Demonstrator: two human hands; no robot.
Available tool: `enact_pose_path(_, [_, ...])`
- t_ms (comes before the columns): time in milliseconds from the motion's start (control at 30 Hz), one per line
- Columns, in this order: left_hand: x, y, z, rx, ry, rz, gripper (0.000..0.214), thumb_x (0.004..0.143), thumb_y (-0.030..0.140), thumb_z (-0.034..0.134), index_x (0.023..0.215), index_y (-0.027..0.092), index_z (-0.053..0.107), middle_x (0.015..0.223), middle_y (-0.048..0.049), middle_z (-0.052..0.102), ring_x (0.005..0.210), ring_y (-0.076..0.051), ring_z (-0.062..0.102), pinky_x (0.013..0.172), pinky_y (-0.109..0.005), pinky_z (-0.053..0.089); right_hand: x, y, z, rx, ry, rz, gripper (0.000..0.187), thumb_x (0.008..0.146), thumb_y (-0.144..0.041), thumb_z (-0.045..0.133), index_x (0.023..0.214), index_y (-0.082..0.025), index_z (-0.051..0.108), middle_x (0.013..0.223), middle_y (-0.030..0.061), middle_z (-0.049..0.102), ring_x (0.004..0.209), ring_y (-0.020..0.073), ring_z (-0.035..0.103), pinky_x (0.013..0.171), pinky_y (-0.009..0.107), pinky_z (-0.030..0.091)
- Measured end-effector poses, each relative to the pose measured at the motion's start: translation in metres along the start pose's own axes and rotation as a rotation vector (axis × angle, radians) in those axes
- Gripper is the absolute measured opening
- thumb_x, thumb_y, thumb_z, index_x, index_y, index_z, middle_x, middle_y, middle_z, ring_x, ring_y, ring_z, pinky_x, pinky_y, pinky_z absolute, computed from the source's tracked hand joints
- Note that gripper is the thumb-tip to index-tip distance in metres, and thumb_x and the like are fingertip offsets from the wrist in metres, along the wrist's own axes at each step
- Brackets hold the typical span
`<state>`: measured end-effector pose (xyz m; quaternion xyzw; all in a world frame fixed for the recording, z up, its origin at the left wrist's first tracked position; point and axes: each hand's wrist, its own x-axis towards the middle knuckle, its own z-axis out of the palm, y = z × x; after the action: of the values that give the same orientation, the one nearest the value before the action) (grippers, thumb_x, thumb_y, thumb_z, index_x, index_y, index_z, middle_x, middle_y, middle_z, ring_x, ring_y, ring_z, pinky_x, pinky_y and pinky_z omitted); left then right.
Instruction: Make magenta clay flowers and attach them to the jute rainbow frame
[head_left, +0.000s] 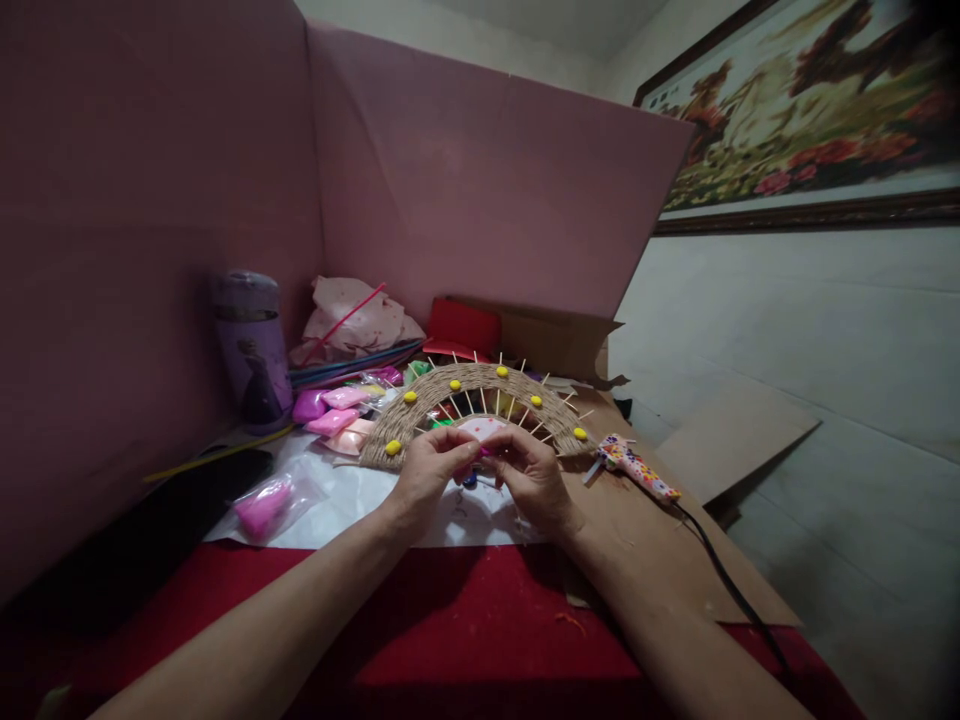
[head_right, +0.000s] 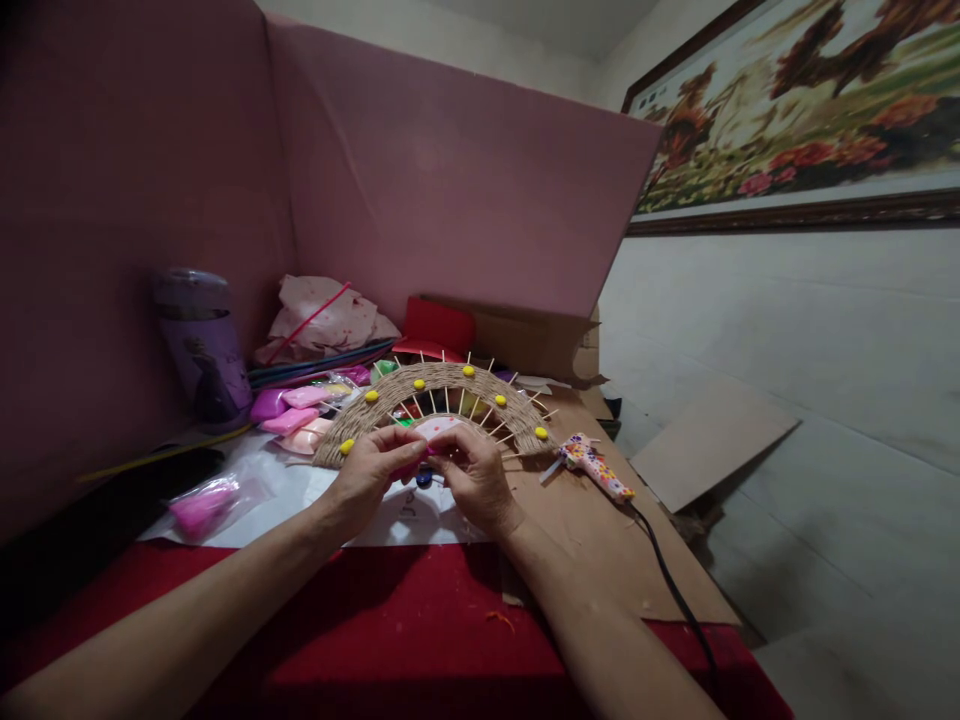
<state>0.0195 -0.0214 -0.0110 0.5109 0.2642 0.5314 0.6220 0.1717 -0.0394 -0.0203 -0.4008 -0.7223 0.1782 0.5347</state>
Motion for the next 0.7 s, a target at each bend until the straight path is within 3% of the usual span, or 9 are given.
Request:
enact_pose_path(200, [0.0011, 0.0028, 0.0010, 0.010, 0.063, -0.024, 0.013, 0.055, 0.015, 0.072, 0.063, 0.012, 0.063, 0.055, 0.0015, 0.055, 0.048, -0.006, 0.045, 0.050, -0.021, 0.034, -0.0006, -0.0012, 0.0020, 0.002, -0.050, 0.022, 0.009, 0.081, -0.029, 0.061, 0.085, -0.021, 0.063, 0.078, 0.0023, 0.063, 0.072, 0.0162, 0.059, 0.060, 0.028, 0.049])
enact_pose_path(300, [0.0003, 0.0041, 0.0032, -0.010, 0.070, -0.039, 0.016, 0.061, 0.025, 0.071, 0.066, 0.012, 0.063, 0.055, 0.0016, 0.053, 0.047, -0.006, 0.043, 0.047, -0.021, 0.032, 0.0001, 0.0001, 0.0012, -0.010, -0.015, -0.008, 0.007, 0.080, -0.027, 0.062, 0.085, -0.022, 0.063, 0.082, 0.0034, 0.063, 0.076, 0.0179, 0.060, 0.061, 0.029, 0.049])
enact_pose_path(400, [-0.0002, 0.0024, 0.0020, 0.088, -0.003, -0.068, 0.030, 0.068, 0.038, 0.067, 0.056, 0.012, 0.060, 0.048, 0.0019, 0.047, 0.044, -0.006, 0.037, 0.044, -0.021, 0.024, 0.0011, 0.0009, -0.0002, -0.026, 0.016, -0.044, 0.004, 0.079, -0.024, 0.062, 0.082, -0.022, 0.063, 0.087, 0.0044, 0.062, 0.080, 0.0189, 0.059, 0.063, 0.030, 0.049])
enact_pose_path(500, [-0.0002, 0.0005, -0.0008, 0.175, -0.051, -0.074, 0.035, 0.068, 0.038, 0.068, 0.047, 0.013, 0.054, 0.044, 0.0027, 0.042, 0.043, -0.006, 0.034, 0.044, -0.022, 0.022, 0.0017, -0.0001, -0.0010, -0.047, -0.015, -0.041, 0.005, 0.078, -0.023, 0.063, 0.082, -0.021, 0.064, 0.091, 0.0052, 0.062, 0.081, 0.0188, 0.058, 0.064, 0.030, 0.050])
enact_pose_path(700, [-0.0002, 0.0022, 0.0001, 0.159, -0.029, -0.055, 0.032, 0.067, 0.040, 0.068, 0.053, 0.013, 0.059, 0.046, 0.0019, 0.046, 0.044, -0.007, 0.037, 0.045, -0.022, 0.024, 0.0003, 0.0012, -0.0002, -0.007, -0.010, 0.026, 0.011, 0.081, -0.029, 0.060, 0.087, -0.021, 0.063, 0.080, 0.0030, 0.062, 0.068, 0.0155, 0.057, 0.057, 0.027, 0.048])
